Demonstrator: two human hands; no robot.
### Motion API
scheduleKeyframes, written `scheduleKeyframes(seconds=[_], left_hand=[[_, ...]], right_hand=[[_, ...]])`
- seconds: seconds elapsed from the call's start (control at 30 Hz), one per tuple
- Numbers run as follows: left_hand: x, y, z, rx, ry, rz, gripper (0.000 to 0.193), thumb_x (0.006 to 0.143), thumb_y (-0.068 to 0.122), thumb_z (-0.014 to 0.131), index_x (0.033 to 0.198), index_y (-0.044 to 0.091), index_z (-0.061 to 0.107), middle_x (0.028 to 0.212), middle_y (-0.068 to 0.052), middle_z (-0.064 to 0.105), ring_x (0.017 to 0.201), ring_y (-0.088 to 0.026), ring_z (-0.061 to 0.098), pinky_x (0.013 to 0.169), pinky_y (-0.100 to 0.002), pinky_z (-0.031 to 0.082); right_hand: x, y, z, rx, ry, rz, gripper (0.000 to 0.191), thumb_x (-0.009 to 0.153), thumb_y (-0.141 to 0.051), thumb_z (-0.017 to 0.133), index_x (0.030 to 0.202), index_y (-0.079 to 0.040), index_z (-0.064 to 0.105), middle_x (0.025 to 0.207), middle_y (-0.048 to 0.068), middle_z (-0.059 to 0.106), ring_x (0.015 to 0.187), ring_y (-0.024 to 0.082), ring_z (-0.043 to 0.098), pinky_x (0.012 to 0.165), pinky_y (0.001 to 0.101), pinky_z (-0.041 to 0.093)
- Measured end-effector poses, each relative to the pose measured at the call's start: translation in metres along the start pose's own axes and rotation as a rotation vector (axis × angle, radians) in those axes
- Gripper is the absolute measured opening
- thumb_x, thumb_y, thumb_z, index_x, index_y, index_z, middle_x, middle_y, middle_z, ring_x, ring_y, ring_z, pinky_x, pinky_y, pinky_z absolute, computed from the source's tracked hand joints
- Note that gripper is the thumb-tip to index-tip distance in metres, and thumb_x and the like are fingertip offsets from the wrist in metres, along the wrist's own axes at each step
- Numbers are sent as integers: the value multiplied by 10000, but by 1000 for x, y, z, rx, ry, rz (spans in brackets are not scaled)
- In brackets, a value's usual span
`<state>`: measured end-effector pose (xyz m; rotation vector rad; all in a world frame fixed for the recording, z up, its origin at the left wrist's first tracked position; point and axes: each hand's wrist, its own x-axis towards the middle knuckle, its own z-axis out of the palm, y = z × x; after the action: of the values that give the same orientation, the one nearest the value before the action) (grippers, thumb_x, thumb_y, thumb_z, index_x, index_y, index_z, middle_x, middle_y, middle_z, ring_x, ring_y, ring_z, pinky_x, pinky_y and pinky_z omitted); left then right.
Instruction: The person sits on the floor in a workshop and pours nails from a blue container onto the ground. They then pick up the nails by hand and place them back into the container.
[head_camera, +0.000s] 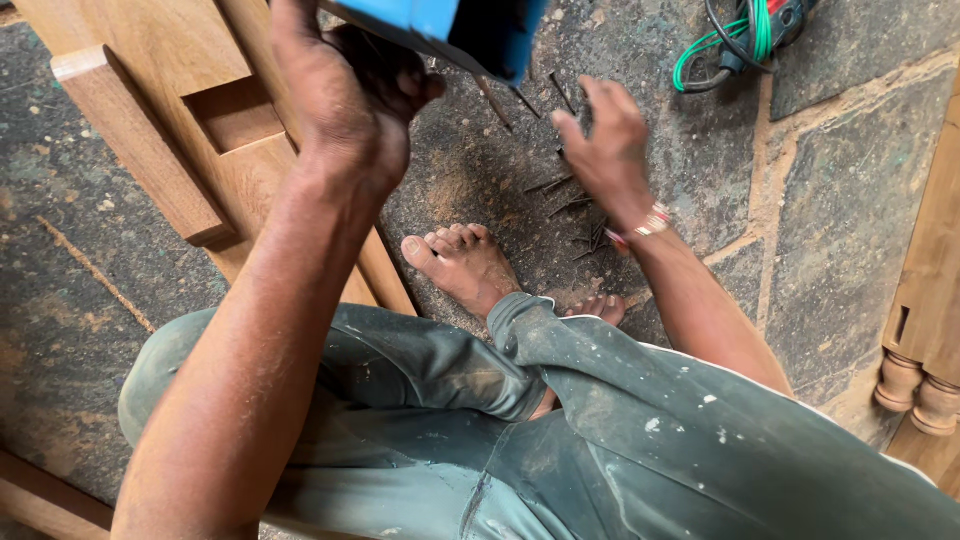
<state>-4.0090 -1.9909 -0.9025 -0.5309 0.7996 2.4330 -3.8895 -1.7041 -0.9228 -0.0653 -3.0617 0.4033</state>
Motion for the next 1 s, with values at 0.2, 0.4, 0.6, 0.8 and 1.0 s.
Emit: scheduleKeyframes(seconds=[0.2,0.4,0.6,0.8,1.0], left_hand=[[0,5,-3,8,38,80,636,908,652,473,884,29,598,672,-69,517,646,-193,535,654,-468,521],[1,3,3,-1,43,100,587,902,612,505,875,32,592,670,-68,509,627,-194,518,650,-465,514],[3,2,6,-11,95,102,579,886,609,498,860,38,589,671,-64,516,611,-181,506,637,-459,513],[4,1,7,-39,122,124,555,912,590,511,875,38,559,679,-67,490,615,-191,511,639,-473,521],[6,3,11,-90,115,85,504,899,543,507,888,41,559,702,-74,517,590,-194,497,611,-452,503]], right_hand=[[11,27,32,-40,-97,44,131,994,-135,700,905,-39,686,852,82,637,705,184,596,615,333,524],[21,20,32,25,-63,-44,196,986,-161,755,867,-44,654,798,69,626,647,169,579,539,312,491],[26,8,25,140,-137,149,172,963,-148,724,863,-49,625,754,43,623,597,138,568,521,308,481],[21,16,27,59,-65,30,175,973,-154,749,836,-89,659,793,38,629,623,130,552,543,310,466],[24,32,38,-27,-90,35,234,941,-89,696,756,-116,556,734,16,567,619,130,505,585,315,462]])
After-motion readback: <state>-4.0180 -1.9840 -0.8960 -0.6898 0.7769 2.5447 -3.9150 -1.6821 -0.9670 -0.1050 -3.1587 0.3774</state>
